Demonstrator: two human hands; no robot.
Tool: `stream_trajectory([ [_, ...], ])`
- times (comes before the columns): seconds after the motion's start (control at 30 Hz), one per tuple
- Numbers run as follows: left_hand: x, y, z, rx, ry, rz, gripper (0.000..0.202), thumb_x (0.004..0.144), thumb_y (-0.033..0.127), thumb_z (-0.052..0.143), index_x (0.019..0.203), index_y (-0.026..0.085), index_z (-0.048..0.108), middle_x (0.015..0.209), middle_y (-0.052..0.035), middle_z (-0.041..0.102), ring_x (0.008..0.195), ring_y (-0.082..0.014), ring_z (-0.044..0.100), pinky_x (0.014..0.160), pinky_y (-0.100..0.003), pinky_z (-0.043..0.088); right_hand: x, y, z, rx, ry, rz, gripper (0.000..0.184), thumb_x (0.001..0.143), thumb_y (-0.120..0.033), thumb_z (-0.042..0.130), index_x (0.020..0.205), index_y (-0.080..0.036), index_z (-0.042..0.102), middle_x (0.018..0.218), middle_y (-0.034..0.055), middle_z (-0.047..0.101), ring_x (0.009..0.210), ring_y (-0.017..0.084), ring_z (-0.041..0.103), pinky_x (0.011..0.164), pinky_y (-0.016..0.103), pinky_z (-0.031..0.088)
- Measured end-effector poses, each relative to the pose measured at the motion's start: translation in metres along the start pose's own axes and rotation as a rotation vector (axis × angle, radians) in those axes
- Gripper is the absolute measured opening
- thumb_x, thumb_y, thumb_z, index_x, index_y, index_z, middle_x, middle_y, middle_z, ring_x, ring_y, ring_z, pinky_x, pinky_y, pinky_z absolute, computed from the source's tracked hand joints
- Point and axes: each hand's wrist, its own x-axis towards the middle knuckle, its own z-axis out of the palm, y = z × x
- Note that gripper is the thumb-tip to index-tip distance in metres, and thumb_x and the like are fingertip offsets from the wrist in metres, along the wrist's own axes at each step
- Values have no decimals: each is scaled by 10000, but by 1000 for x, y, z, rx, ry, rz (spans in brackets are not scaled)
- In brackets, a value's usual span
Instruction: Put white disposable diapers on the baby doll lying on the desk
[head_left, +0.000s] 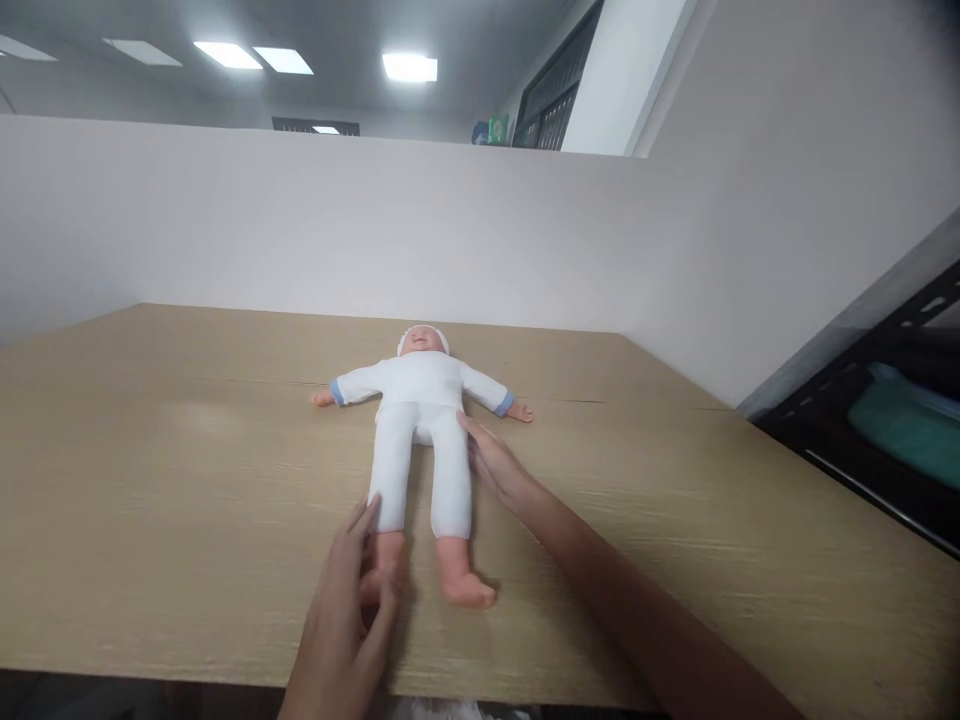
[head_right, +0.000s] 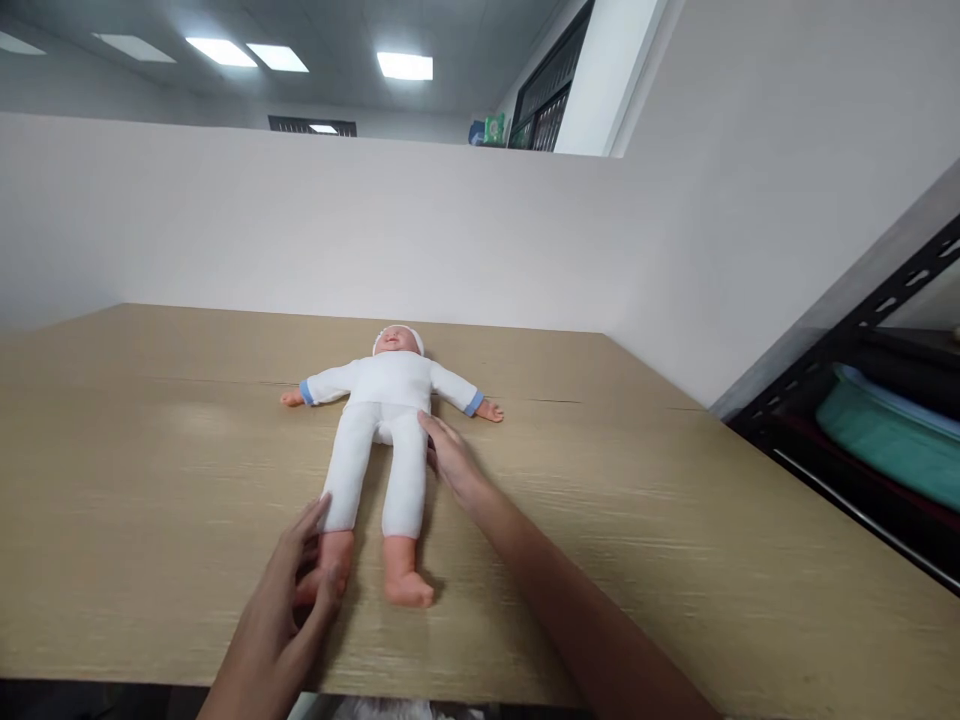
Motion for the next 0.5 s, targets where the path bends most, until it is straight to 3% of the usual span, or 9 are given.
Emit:
stream_trajectory([
  [0.1,2,-7,0,66,20,66,591,1132,504,514,1668,287,393,1644,-159,509,1507,-354,522,1274,-630,409,-12,-4,-4,-30,6,3,377,843,-448,895,1117,-211,791,1257,94,816,1232,281,741,1104,362,587],
  [0.23,0,-17,1,274,85,238,557,1132,403,526,1665,281,420,1699,-143,480,1591,-346,445,1282,-602,430,-47,-7,-12,-146,127,-23,558,819,-420,913,1293,-217,700,1398,128,753,1303,301,716,1172,429,564],
  [0.3,-8,-20,-2,383,104,340,564,1139,311,483,1694,300,385,1720,-133,462,1597,-339,439,1249,-571,472,-81,-2,-20,-289,201,-132,643,832,-460,895,1380,-224,655,1477,144,702,1364,308,680,1192,449,551],
  [0.37,-26,-24,-7,470,137,407,574,1133,218,419,1698,317,385,1723,-120,464,1583,-328,455,1225,-537,487,-128,8,-32,-461,232,-312,603,887,-532,830,1375,-222,660,1422,154,728,1308,318,709,1094,448,621],
  [0.43,-51,-34,-17,536,218,438,544,1106,163,424,1620,327,498,1639,-107,567,1502,-312,547,1173,-495,522,-181,24,-48,-690,256,-474,447,987,-484,746,1369,-261,686,1343,114,763,1156,285,769,942,387,672],
  [0.5,-80,-50,-28,584,296,478,450,1060,130,518,1435,343,647,1425,-78,725,1325,-285,685,1068,-436,582,-230,46,-66,-913,315,-655,264,994,-367,759,1246,-292,735,1118,53,815,909,244,803,815,339,671],
])
